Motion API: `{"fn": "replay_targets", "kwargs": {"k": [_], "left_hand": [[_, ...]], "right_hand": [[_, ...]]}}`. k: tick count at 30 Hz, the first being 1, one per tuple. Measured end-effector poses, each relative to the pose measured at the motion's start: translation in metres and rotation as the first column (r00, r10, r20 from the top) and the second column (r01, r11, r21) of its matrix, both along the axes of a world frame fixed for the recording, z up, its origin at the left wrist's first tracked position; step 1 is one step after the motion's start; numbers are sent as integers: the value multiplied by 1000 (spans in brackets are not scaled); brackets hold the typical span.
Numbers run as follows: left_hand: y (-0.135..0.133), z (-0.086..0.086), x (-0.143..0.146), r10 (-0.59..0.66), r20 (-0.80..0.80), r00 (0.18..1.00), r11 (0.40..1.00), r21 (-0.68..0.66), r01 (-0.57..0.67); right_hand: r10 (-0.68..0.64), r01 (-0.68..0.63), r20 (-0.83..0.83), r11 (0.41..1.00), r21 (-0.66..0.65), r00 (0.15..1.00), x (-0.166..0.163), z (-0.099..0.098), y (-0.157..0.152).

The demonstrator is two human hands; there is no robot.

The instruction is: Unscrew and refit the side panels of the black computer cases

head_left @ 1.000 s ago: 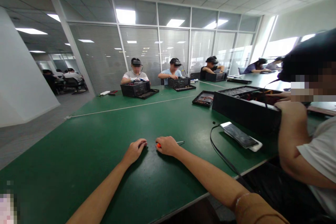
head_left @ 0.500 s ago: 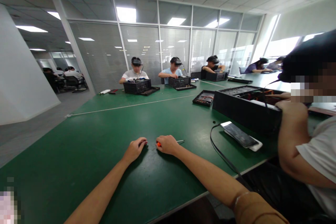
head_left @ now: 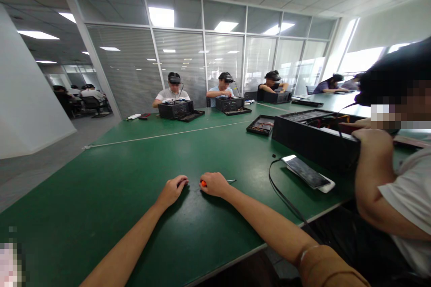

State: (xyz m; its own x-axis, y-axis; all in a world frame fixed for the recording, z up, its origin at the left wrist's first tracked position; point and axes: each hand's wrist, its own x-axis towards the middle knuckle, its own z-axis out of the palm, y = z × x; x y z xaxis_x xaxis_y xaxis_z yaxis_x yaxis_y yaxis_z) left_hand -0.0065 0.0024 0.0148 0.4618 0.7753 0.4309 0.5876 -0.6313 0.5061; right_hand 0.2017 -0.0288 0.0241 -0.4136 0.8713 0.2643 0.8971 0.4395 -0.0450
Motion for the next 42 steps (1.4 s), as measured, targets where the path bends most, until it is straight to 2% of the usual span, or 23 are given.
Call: {"fn": "replay_targets", "kwargs": {"k": [13,21,34,42], "left_hand": [[-1,1,0,-6,-35,999,1000,24,7],[1,0,0,-30,-23,999,990,134,33],[3,-5,0,-3,-40,999,996,93,7],[1,-3,-1,-76,-61,995,992,93,81]], "right_hand": [[5,-4,44,1000,-23,999,-1,3,-1],[-1,3,54,999,-37,999,-1,6,-2],[3,-2,50,1000,-30,999,-2,2,1],[12,-10,39,1000,-27,999,-2,3,0]]}}
